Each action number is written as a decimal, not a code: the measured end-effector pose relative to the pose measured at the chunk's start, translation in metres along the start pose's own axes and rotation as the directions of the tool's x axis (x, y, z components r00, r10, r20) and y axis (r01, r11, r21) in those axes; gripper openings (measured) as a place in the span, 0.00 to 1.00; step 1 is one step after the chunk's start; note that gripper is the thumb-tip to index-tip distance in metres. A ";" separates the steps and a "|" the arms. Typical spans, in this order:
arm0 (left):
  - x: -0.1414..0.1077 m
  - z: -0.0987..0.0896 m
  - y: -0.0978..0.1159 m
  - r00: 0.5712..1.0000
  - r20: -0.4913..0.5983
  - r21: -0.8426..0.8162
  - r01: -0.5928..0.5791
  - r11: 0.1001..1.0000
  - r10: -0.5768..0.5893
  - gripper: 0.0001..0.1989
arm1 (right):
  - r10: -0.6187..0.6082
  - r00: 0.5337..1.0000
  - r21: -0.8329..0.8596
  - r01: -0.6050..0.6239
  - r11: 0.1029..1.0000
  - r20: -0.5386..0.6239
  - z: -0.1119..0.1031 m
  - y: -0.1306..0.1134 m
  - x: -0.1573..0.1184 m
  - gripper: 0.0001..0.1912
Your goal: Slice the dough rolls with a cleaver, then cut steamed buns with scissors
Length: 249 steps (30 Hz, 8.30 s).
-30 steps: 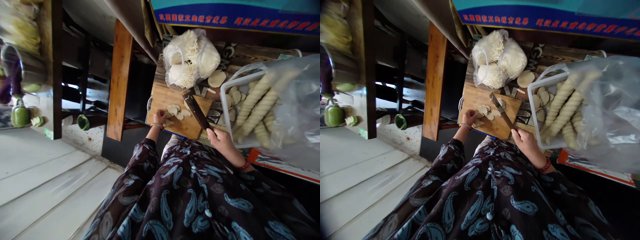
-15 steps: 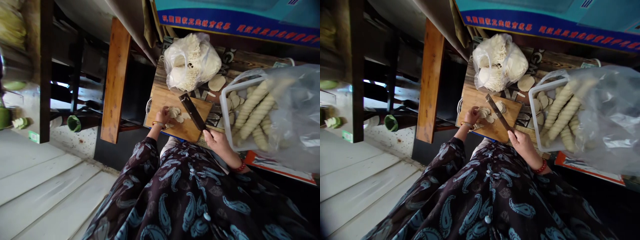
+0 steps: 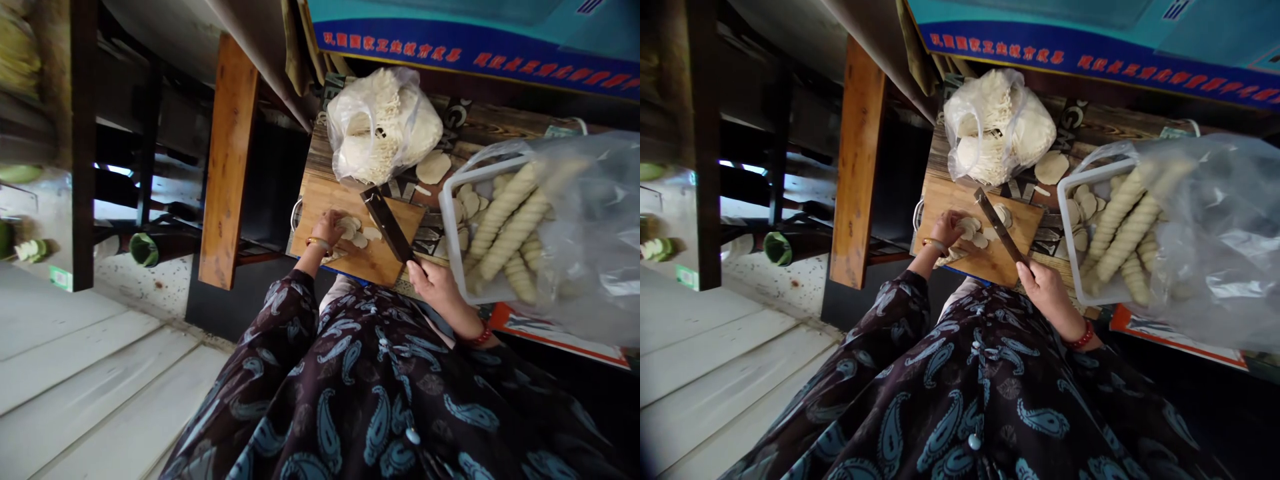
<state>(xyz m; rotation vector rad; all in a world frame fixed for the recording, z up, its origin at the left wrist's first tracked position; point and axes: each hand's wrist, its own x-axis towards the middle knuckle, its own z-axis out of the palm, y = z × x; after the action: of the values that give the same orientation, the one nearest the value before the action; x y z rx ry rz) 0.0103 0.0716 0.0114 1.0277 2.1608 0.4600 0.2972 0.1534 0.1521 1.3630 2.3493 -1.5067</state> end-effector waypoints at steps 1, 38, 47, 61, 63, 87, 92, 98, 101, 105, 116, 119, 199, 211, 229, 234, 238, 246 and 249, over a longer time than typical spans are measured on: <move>0.001 0.000 0.001 1.000 0.026 0.015 0.009 1.000 -0.009 0.14 | -0.002 1.000 0.002 0.002 1.000 -0.003 0.000 0.000 0.000 0.25; -0.147 0.009 -0.029 0.991 -0.134 0.265 0.026 0.964 0.010 0.32 | -0.128 0.990 -0.155 0.135 0.979 0.056 -0.002 0.017 -0.009 0.23; -0.127 0.019 -0.057 0.958 -0.286 0.111 0.056 0.992 -0.022 0.23 | -0.191 0.903 -0.423 0.357 0.833 0.386 0.012 0.050 -0.010 0.23; -0.118 0.029 -0.021 0.967 -0.253 0.121 0.002 0.993 0.029 0.25 | -0.219 0.961 -0.399 0.270 0.876 0.170 -0.009 0.059 0.004 0.24; -0.114 0.033 -0.017 0.970 -0.241 0.162 0.028 0.986 0.012 0.25 | -0.253 0.952 -0.350 0.299 0.888 0.173 -0.007 0.054 0.004 0.24; -0.115 0.076 -0.038 0.865 -0.438 0.140 -0.202 0.969 0.243 0.23 | -0.212 0.858 -0.541 0.468 0.699 0.468 -0.003 -0.005 0.011 0.27; -0.116 0.077 -0.040 0.892 -0.410 0.080 -0.174 0.981 0.192 0.23 | -0.194 0.864 -0.561 0.457 0.690 0.465 -0.001 -0.005 0.010 0.28; -0.117 0.076 -0.038 0.889 -0.418 0.094 -0.166 0.982 0.190 0.23 | -0.199 0.857 -0.534 0.460 0.709 0.475 0.001 -0.004 0.015 0.27; -0.119 0.075 -0.037 0.881 -0.424 0.112 -0.179 0.978 0.210 0.21 | -0.204 0.858 -0.537 0.464 0.705 0.472 0.003 -0.005 0.017 0.27; -0.119 0.074 -0.036 0.891 -0.405 0.126 -0.166 0.978 0.203 0.20 | -0.199 0.861 -0.548 0.460 0.699 0.468 0.005 -0.007 0.020 0.26; -0.119 0.073 -0.036 0.884 -0.416 0.189 -0.145 0.971 0.213 0.21 | -0.197 0.861 -0.560 0.463 0.687 0.470 0.009 -0.005 0.021 0.25; -0.119 0.073 -0.036 0.893 -0.400 0.156 -0.155 0.976 0.206 0.21 | -0.192 0.861 -0.567 0.462 0.682 0.470 0.010 -0.004 0.022 0.25; -0.118 0.050 -0.027 0.874 -0.388 0.225 -0.218 0.950 0.292 0.17 | -0.056 0.816 -0.577 0.454 0.679 0.576 0.026 -0.010 0.057 0.25; -0.126 0.084 -0.052 0.795 -0.539 0.259 -0.157 0.953 0.277 0.20 | -0.062 0.812 -0.583 0.468 0.664 0.581 0.012 -0.025 0.031 0.26; -0.129 0.079 -0.046 0.827 -0.506 0.181 -0.176 0.968 0.245 0.18 | -0.132 0.811 -0.584 0.513 0.629 0.570 0.018 -0.019 0.039 0.25; -0.127 0.075 -0.041 0.823 -0.510 0.208 -0.165 0.964 0.251 0.19 | -0.108 0.805 -0.597 0.515 0.616 0.583 0.021 -0.019 0.041 0.25; -0.127 0.072 -0.040 0.818 -0.509 0.210 -0.182 0.961 0.266 0.19 | -0.084 0.801 -0.604 0.511 0.612 0.592 0.023 -0.020 0.043 0.25; -0.128 0.067 -0.039 0.828 -0.483 0.225 -0.198 0.954 0.286 0.20 | -0.104 0.781 -0.574 0.534 0.621 0.615 0.026 -0.025 0.052 0.23; -0.127 0.064 -0.037 0.825 -0.482 0.252 -0.191 0.949 0.294 0.21 | -0.096 0.770 -0.558 0.535 0.634 0.630 0.028 -0.027 0.055 0.23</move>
<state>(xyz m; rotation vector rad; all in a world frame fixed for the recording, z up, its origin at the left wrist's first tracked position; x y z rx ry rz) 0.0932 -0.0494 0.0006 1.4313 2.5949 0.7250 0.2337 0.1647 0.1319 0.2440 2.4074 -0.6660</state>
